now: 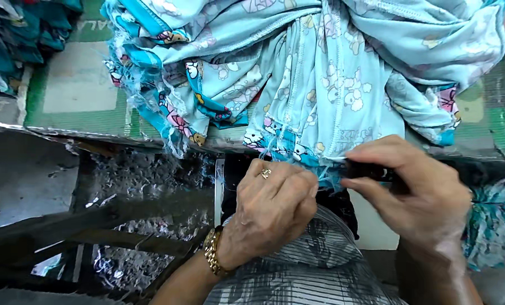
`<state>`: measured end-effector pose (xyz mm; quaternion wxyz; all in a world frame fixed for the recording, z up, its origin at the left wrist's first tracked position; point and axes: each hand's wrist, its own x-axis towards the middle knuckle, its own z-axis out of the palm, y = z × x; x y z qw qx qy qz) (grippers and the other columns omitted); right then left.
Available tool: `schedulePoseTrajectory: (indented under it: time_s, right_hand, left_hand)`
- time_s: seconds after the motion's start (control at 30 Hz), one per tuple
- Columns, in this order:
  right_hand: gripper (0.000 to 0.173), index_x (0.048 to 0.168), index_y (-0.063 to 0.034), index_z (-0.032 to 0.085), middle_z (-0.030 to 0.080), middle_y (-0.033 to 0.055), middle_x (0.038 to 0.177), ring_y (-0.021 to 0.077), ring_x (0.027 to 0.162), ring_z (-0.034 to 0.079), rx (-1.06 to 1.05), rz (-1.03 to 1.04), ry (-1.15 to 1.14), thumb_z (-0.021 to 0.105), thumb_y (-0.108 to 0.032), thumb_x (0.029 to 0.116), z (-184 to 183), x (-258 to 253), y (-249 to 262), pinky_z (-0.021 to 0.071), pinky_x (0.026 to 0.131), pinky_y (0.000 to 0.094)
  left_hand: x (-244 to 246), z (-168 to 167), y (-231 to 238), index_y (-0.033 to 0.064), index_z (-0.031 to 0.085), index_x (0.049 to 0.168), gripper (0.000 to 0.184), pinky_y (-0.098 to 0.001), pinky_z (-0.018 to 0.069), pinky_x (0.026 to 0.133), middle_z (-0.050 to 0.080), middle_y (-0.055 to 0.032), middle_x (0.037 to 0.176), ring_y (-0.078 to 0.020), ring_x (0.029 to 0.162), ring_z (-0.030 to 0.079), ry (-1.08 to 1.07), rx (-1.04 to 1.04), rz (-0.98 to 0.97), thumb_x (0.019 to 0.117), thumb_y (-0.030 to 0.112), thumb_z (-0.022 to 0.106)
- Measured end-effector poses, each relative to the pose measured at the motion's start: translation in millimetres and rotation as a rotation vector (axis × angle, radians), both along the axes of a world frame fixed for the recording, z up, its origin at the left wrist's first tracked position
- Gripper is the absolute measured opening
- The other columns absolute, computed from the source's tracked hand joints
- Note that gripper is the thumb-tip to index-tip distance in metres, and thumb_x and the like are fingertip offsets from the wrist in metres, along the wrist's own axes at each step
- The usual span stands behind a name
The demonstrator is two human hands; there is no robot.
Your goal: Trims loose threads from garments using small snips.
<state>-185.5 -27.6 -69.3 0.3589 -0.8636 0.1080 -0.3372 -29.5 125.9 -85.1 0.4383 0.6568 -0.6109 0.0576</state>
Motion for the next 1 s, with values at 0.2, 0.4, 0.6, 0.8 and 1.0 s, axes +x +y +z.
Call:
schedulePoseTrajectory:
  time_s: [0.2,0.4,0.6,0.8,1.0]
  right_hand:
    - [0.025,0.119,-0.0150,0.066,0.067,-0.0098,0.105,-0.0011,0.089,0.066,0.404,0.044,-0.110,0.071,-0.025,0.0971,0,-3,-1,0.0584,0.075,0.0152]
    - [0.027,0.117,-0.0071,0.067,0.067,-0.0057,0.102,-0.0020,0.085,0.064,0.332,0.076,-0.001,0.074,-0.019,0.0934,-5,-2,-3,0.0568,0.072,0.0121]
    - [0.019,0.106,-0.0053,0.070,0.068,0.0009,0.097,-0.0001,0.087,0.064,-0.002,0.122,0.039,0.073,-0.019,0.0942,-11,1,-6,0.0534,0.074,0.0122]
    - [0.015,0.104,-0.0029,0.073,0.073,0.0100,0.095,0.0111,0.088,0.069,-0.225,-0.010,-0.026,0.072,-0.015,0.0961,-19,6,6,0.0546,0.076,0.0204]
    - [0.012,0.106,-0.0040,0.073,0.073,0.0118,0.096,0.0156,0.082,0.067,-0.326,-0.087,-0.071,0.069,-0.010,0.0971,-28,7,12,0.0510,0.070,0.0260]
  left_hand:
    - [-4,7,-21,0.0051,0.068,0.100,0.023,-0.0344,0.0438,0.072,0.069,-0.0100,0.088,-0.0206,0.080,0.063,-0.254,0.052,0.113,0.1000,0.028,0.066]
    - [-3,4,-10,0.0043,0.069,0.096,0.013,-0.0340,0.0442,0.070,0.068,-0.0075,0.082,-0.0193,0.075,0.062,-0.208,0.191,0.078,0.1013,0.013,0.061]
    - [2,7,4,0.0051,0.067,0.094,0.008,-0.0174,0.0489,0.068,0.066,-0.0004,0.084,-0.0025,0.076,0.060,0.203,0.180,-0.015,0.0974,0.012,0.063]
    - [-5,6,1,0.0054,0.068,0.090,0.007,-0.0164,0.0494,0.070,0.068,-0.0001,0.082,-0.0017,0.076,0.062,0.232,0.062,0.001,0.0949,0.011,0.068]
    - [-13,2,-5,0.0050,0.071,0.088,0.009,-0.0206,0.0454,0.072,0.069,-0.0020,0.079,-0.0061,0.077,0.061,0.099,0.005,0.003,0.0946,0.010,0.069]
